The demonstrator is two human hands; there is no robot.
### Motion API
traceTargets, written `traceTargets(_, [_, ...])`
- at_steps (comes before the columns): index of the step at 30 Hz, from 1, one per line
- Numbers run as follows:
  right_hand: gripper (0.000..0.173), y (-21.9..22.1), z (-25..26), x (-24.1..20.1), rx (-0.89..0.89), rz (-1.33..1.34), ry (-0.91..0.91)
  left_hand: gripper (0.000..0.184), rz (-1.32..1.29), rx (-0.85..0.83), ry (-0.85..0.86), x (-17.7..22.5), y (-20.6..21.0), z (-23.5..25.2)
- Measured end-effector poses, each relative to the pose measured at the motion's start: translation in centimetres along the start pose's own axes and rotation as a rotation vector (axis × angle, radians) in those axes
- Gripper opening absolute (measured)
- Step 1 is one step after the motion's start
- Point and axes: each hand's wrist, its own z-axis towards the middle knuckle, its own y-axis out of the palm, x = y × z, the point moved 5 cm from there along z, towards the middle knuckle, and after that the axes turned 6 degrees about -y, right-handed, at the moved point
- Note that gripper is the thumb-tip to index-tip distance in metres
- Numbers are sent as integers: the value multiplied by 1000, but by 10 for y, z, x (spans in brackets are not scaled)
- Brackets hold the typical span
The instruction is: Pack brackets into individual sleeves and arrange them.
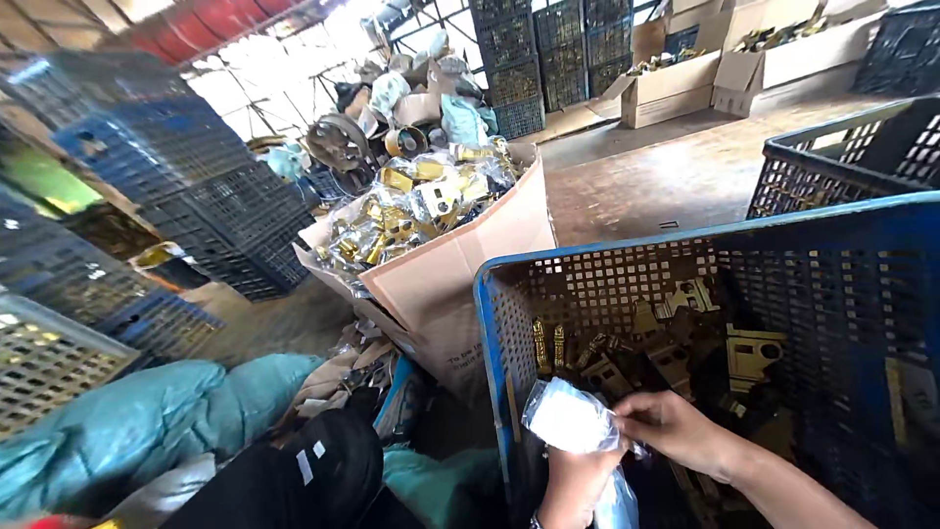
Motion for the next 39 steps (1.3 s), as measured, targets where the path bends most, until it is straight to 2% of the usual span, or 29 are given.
traceTargets(2, [13, -3, -1, 4, 58, -56, 48, 54, -64, -130, -136, 6, 6, -7])
traceTargets(4, [12, 3, -9, 8, 69, -1, 104, 43, -124, -197, -189, 11, 10, -8])
traceTargets(6, [4, 12, -24, 12, -20, 192, 98, 36, -93, -171, -120, 15, 5, -3])
traceTargets(8, [10, 15, -36, 17, -124, 339, 74, 38, -44, -190, -41, 11, 1, 1])
traceTargets(11, [6, 7, -40, 26, -12, 252, 121, 46, 84, -309, 23, -1, 5, -3])
traceTargets(12, [8, 6, -42, 27, 3, 245, 156, 49, 189, -242, 94, -2, 1, -1])
traceTargets(14, [12, 1, -49, 25, 9, 285, 198, 56, 446, 84, 334, 2, -21, 13])
traceTargets(15, [15, -2, -53, 25, 52, 327, 196, 61, 504, 232, 384, 6, -33, 19])
traceTargets(16, [20, -5, -56, 24, 125, 367, 194, 63, 494, 304, 364, 9, -41, 22])
traceTargets(17, [26, -7, -56, 24, 200, 378, 195, 59, 410, 295, 290, 10, -40, 20])
traceTargets(19, [31, -1, -54, 20, 187, 270, 160, 43, 159, 51, 5, 3, -17, 3])
traceTargets(21, [31, 12, -52, 12, -45, 108, 102, 37, 35, -257, -194, -10, 15, -13])
traceTargets(23, [32, 5, -48, 9, -192, -1, 143, 44, 76, -323, -139, -14, 19, -12])
traceTargets(24, [31, -8, -45, 12, -150, -6, 163, 47, 180, -290, -37, -11, 14, -8])
traceTargets(27, [24, -65, -37, 37, 178, -114, 197, 54, 647, -155, 336, -4, 2, 7])
traceTargets(28, [33, -85, -36, 48, 268, -196, 234, 52, 716, -115, 379, -4, 0, 11])
traceTargets(31, [62, -142, -40, 85, 616, -359, 435, 59, 590, -10, 319, -6, -7, 19])
traceTargets(34, [82, -174, -31, 121, 931, -292, 550, 54, 321, 61, 209, -7, -13, 27])
traceTargets(37, [81, -174, -14, 133, 999, -325, 571, 49, 221, 114, 212, -9, -17, 33])
traceTargets(39, [73, -157, -9, 132, 810, -393, 621, 51, 197, 151, 203, -8, -20, 34])
